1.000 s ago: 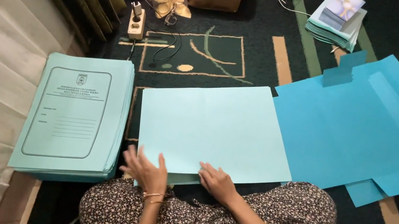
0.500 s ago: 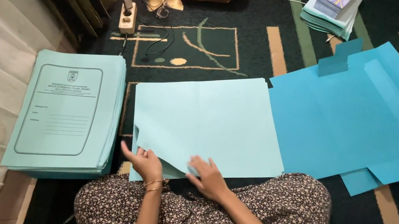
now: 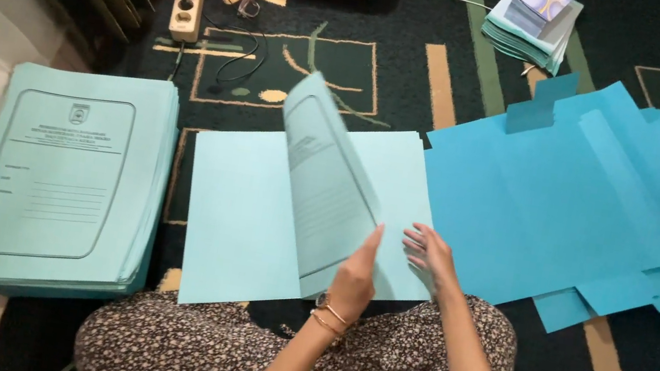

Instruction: The person sits on the floor and repeatedly folds light blue folders in half, smoothing the crease with both hands. The person places each folded folder onto a growing stack to the left while taking new folders from a pile on the right.

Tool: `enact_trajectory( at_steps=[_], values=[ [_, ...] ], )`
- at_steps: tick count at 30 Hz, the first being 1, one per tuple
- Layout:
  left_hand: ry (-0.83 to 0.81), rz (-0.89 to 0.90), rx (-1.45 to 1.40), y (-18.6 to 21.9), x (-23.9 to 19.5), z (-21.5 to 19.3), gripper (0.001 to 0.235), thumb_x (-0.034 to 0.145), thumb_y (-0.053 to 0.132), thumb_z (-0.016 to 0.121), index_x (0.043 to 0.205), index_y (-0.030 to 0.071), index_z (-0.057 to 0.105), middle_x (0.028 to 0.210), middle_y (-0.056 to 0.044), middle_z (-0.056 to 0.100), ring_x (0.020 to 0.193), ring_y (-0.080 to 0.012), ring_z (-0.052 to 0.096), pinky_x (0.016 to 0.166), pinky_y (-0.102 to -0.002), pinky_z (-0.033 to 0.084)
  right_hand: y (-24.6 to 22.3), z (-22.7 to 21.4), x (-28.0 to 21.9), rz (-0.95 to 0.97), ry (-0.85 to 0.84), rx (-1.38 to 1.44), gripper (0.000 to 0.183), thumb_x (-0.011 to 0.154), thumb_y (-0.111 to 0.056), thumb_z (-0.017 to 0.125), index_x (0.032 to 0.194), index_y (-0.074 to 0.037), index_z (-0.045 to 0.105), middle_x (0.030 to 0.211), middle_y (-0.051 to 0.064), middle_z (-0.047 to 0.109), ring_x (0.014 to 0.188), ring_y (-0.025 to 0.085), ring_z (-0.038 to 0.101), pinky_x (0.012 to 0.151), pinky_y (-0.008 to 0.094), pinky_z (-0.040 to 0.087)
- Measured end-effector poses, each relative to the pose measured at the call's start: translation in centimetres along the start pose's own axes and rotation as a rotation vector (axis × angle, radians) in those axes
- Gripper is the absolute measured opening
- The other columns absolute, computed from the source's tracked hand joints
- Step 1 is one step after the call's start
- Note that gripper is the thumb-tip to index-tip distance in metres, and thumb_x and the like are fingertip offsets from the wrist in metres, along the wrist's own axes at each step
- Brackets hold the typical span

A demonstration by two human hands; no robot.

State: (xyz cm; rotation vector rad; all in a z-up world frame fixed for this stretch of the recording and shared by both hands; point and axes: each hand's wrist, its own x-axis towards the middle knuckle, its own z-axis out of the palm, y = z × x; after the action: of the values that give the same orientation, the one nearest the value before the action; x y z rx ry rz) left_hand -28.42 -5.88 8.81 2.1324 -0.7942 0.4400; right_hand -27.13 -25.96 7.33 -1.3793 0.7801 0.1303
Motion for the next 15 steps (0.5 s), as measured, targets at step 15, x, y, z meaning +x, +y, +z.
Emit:
enact_trajectory(
  at_steps=[15],
  values=[
    [-0.282, -0.089, -0.052, 2.6, -1.1, 1.2, 0.060, 0.105, 0.048, 0.047, 0.153, 0.013, 0.042, 0.143, -0.008, 0.057, 0.135, -0.0258, 0.054, 0.112, -0.046, 0.042, -0.6, -1.6, 3.7, 0.092, -0.039, 0.012, 0.070, 0.099, -0.068, 0.053, 0.150, -0.020, 0.053, 0.142, 0.016, 0.062, 0.129, 0.034, 0.062, 0.094, 0.053, 0.055]
  ],
)
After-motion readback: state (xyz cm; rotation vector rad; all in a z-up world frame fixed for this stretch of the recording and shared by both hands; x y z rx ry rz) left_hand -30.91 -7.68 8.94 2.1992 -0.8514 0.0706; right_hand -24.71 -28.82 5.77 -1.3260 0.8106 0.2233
